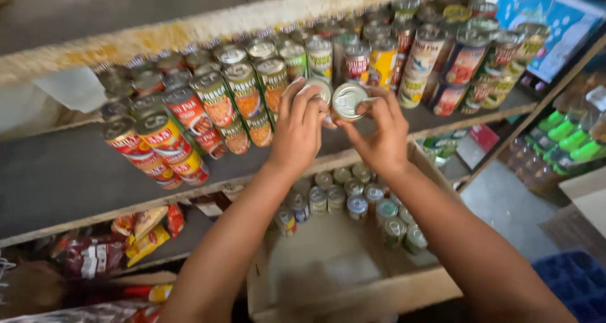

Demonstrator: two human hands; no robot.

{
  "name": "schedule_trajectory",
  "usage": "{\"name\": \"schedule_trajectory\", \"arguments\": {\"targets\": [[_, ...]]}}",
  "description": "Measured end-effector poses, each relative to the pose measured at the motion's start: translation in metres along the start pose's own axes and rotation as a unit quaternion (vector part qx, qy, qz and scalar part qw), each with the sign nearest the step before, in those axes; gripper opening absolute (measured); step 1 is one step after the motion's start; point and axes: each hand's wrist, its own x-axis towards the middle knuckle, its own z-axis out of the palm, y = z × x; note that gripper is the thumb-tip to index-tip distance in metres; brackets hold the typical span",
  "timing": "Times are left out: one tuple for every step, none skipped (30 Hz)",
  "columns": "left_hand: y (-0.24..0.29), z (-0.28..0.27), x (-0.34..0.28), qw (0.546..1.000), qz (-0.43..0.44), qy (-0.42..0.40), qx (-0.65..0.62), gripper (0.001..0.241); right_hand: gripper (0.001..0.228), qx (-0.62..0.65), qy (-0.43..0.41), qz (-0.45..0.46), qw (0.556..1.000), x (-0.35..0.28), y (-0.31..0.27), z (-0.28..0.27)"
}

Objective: Organizing and arranging various canned food items from a shelf into a cardboard box.

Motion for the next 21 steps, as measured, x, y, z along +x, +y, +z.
{"name": "schedule_trajectory", "arguments": {"targets": [[0.008, -0.006, -0.006, 1.0, -0.007, -0.008, -0.004, 0.021, 0.046, 0.0, -0.006, 0.009, 1.0, -0.007, -0.003, -0.007], [0.016, -0.012, -0.011, 1.0, 0.003, -0.008, -0.015, 0.018, 0.047, -0.008, -0.01, -0.002, 1.0, -0.015, -0.006, -0.014], [0.022, -0.018, -0.014, 1.0, 0.014, -0.006, -0.024, 0.016, 0.048, -0.014, -0.012, -0.015, 1.0, -0.019, -0.008, -0.02], [0.025, -0.02, -0.021, 1.0, 0.009, -0.012, -0.026, 0.016, 0.048, -0.013, -0.017, -0.009, 1.0, -0.025, -0.01, -0.024], [0.03, -0.021, -0.029, 0.999, 0.02, -0.025, -0.04, 0.015, 0.047, -0.006, -0.029, -0.002, 1.0, -0.032, -0.012, -0.029], [0.035, -0.023, -0.036, 0.997, 0.03, -0.038, -0.053, 0.014, 0.047, 0.001, -0.041, 0.005, 0.999, -0.038, -0.013, -0.034], [0.038, -0.023, -0.045, 0.997, 0.024, -0.044, -0.057, 0.014, 0.047, 0.002, -0.047, 0.012, 0.999, -0.048, -0.015, -0.037], [0.042, -0.024, -0.053, 0.996, 0.023, -0.051, -0.071, 0.015, 0.046, 0.01, -0.067, 0.032, 0.997, -0.056, -0.016, -0.039], [0.045, -0.024, -0.059, 0.994, 0.024, -0.057, -0.085, 0.016, 0.045, 0.017, -0.085, 0.051, 0.995, -0.064, -0.016, -0.042], [0.048, -0.023, -0.069, 0.994, 0.019, -0.061, -0.089, 0.016, 0.045, 0.016, -0.089, 0.057, 0.994, -0.071, -0.016, -0.045], [0.051, -0.022, -0.079, 0.992, 0.007, -0.077, -0.104, 0.017, 0.043, 0.029, -0.125, 0.094, 0.987, -0.079, -0.015, -0.046], [0.055, -0.021, -0.089, 0.989, -0.004, -0.093, -0.118, 0.017, 0.042, 0.042, -0.161, 0.13, 0.978, -0.085, -0.015, -0.049], [0.056, -0.015, -0.103, 0.988, -0.007, -0.096, -0.12, 0.017, 0.042, 0.041, -0.163, 0.134, 0.977, -0.093, -0.01, -0.048], [0.057, -0.01, -0.117, 0.985, -0.028, -0.109, -0.129, 0.018, 0.042, 0.044, -0.206, 0.143, 0.967, -0.101, -0.004, -0.048], [0.058, -0.004, -0.131, 0.982, -0.049, -0.12, -0.137, 0.018, 0.042, 0.047, -0.249, 0.15, 0.956, -0.108, 0.001, -0.048], [0.058, 0.003, -0.146, 0.982, -0.052, -0.122, -0.138, 0.018, 0.042, 0.048, -0.252, 0.152, 0.955, -0.119, 0.007, -0.043], [0.059, 0.009, -0.161, 0.97, -0.097, -0.145, -0.172, 0.02, 0.042, 0.038, -0.291, 0.153, 0.943, -0.13, 0.013, -0.037], [0.059, 0.015, -0.176, 0.954, -0.141, -0.167, -0.205, 0.022, 0.043, 0.029, -0.331, 0.153, 0.931, -0.141, 0.019, -0.032], [0.057, 0.023, -0.188, 0.954, -0.143, -0.168, -0.205, 0.022, 0.043, 0.03, -0.333, 0.155, 0.93, -0.152, 0.026, -0.024], [0.055, 0.031, -0.2, 0.942, -0.177, -0.193, -0.212, 0.024, 0.042, -0.003, -0.384, 0.174, 0.907, -0.164, 0.033, -0.017], [0.053, 0.039, -0.213, 0.927, -0.211, -0.218, -0.219, 0.026, 0.04, -0.036, -0.433, 0.192, 0.88, -0.176, 0.039, -0.009]]}}
